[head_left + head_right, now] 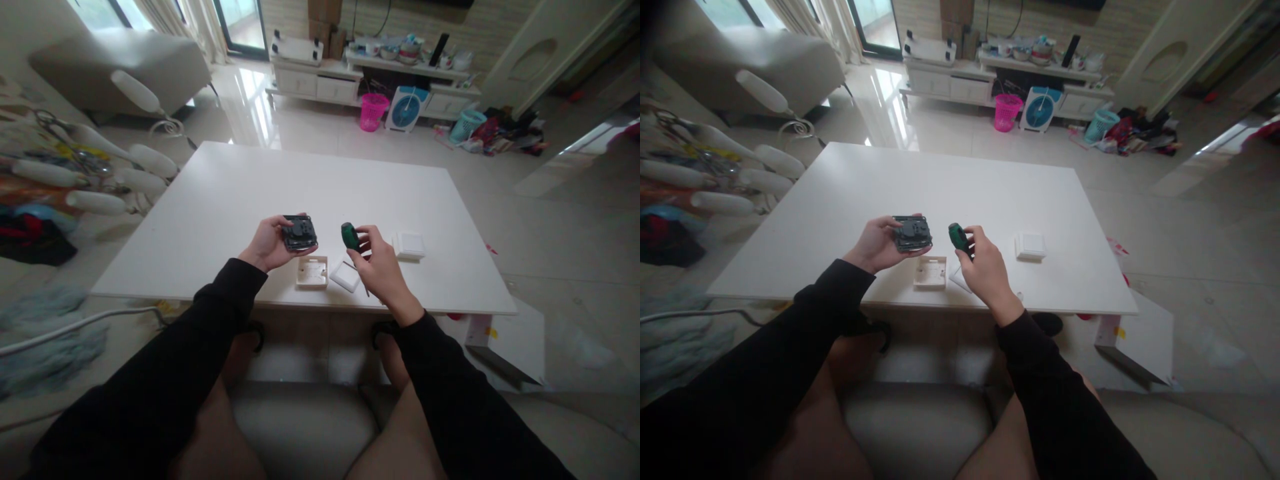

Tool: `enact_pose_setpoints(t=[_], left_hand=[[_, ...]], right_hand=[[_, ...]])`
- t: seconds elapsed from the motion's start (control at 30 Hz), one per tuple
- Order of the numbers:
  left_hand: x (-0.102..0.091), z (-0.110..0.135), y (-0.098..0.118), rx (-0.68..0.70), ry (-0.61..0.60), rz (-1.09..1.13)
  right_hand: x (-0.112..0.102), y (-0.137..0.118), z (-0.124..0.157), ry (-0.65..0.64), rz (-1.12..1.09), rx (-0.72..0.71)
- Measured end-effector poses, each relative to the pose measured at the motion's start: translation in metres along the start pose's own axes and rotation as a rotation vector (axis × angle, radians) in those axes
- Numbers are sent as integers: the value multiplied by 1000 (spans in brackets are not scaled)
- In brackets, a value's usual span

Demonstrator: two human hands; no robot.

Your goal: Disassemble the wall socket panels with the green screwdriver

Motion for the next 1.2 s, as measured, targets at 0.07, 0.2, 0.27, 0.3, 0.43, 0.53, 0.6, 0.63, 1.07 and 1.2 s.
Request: enact_pose_setpoints(t=[0.07,0.2,0.27,0.3,0.43,0.53,0.6,0.63,1.07,1.2], left_hand=[[-1,-2,-3,-20,17,46],[-6,-8,-11,-27,157,2],[-7,-9,-13,-29,202,-45],[-8,-10,-14,-30,211,-66],[-12,-9,-12,-3,250,-150],[-18,-9,-4,79,325,-260],[-18,-9,-1,124,331,-296],[-17,-9,0,136,319,-298],[-19,-8,7,171,361,-392],[-33,-9,14,260,427,-449]], right_hand=[[0,1,0,-3,1,2],[1,3,0,-1,8,-1],[1,4,-1,2,7,-2],[1,5,-1,5,6,-1],[-4,9,-4,32,5,22],[-11,15,-8,78,23,56],[-15,20,-10,103,39,76],[-16,22,-11,111,46,82],[-6,30,-13,63,95,77],[-4,31,-14,44,98,67]])
Point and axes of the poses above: each hand's wrist, its own z-axis away from the middle knuckle, its own x-axis out of the palm, y = z × x, the point moved 5 cm from there along -z, towards the middle knuckle, and after that the axes turned 12 degrees about z, right-handed, at the moved point
